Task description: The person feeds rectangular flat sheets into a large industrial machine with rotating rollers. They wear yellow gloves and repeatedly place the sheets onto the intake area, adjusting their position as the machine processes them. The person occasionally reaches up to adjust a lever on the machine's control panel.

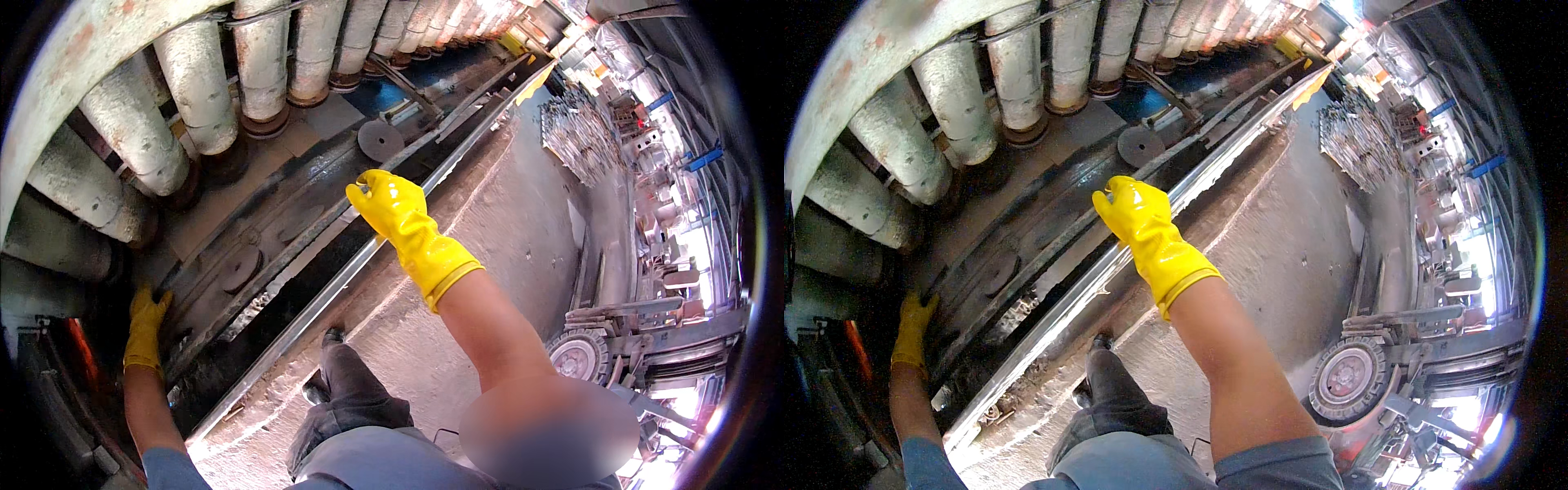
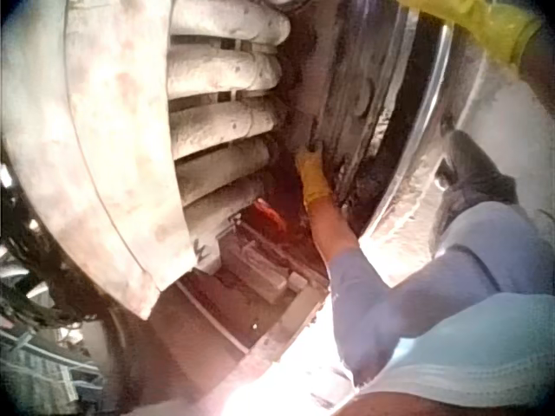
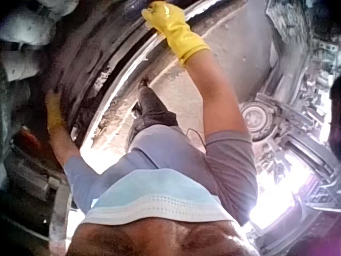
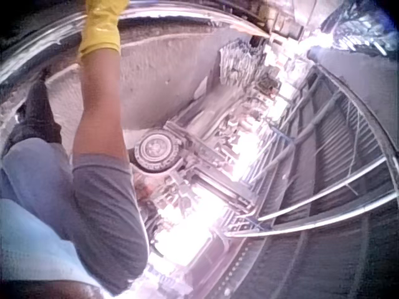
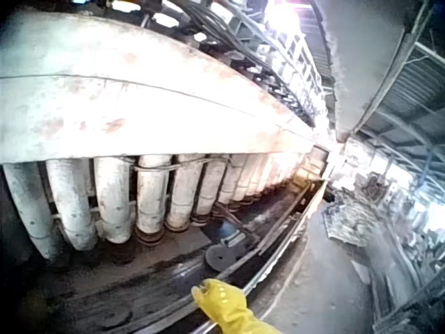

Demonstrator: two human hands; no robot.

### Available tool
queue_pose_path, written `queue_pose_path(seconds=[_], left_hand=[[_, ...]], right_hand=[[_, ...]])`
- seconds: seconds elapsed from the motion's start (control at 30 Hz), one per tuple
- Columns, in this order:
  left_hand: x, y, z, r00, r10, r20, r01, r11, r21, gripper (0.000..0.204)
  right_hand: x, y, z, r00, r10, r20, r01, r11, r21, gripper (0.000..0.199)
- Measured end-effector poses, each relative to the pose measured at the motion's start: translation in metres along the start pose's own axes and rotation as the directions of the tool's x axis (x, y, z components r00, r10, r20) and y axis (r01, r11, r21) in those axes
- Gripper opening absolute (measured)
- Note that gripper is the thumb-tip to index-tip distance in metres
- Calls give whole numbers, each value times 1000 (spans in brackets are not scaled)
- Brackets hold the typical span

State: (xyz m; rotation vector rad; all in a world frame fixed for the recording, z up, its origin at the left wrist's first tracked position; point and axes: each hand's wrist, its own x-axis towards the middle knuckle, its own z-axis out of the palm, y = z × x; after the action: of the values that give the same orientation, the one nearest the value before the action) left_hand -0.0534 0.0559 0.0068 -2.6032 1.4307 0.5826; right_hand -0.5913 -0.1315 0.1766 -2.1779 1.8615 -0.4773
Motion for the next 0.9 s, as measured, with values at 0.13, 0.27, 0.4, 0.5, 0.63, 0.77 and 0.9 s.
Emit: queue_pose_path(seconds=[0.13,0.27,0.4,0.5,0.63,0.77,0.9], left_hand=[[29,-21,13,999,41,-7,-41,999,20,89],[41,-35,26,996,81,-24,-82,996,-20,85],[36,-27,19,998,56,19,-55,997,-52,84],[39,-33,24,998,60,28,-60,998,-27,92],[41,-33,30,998,58,30,-57,998,-15,89],[41,-29,34,998,58,39,-57,998,-12,88],[47,-41,52,998,65,16,-65,998,13,91]], right_hand=[[13,-18,24,999,28,45,-26,999,-35,51],[15,-19,35,999,18,39,-17,1000,-22,51],[14,-16,39,999,32,42,-31,999,-30,50],[12,-16,44,998,39,39,-38,999,-20,50],[11,-18,52,997,48,55,-47,999,-23,50],[8,-15,60,996,65,54,-63,997,-45,49],[9,-16,68,995,65,72,-62,997,-49,49]])
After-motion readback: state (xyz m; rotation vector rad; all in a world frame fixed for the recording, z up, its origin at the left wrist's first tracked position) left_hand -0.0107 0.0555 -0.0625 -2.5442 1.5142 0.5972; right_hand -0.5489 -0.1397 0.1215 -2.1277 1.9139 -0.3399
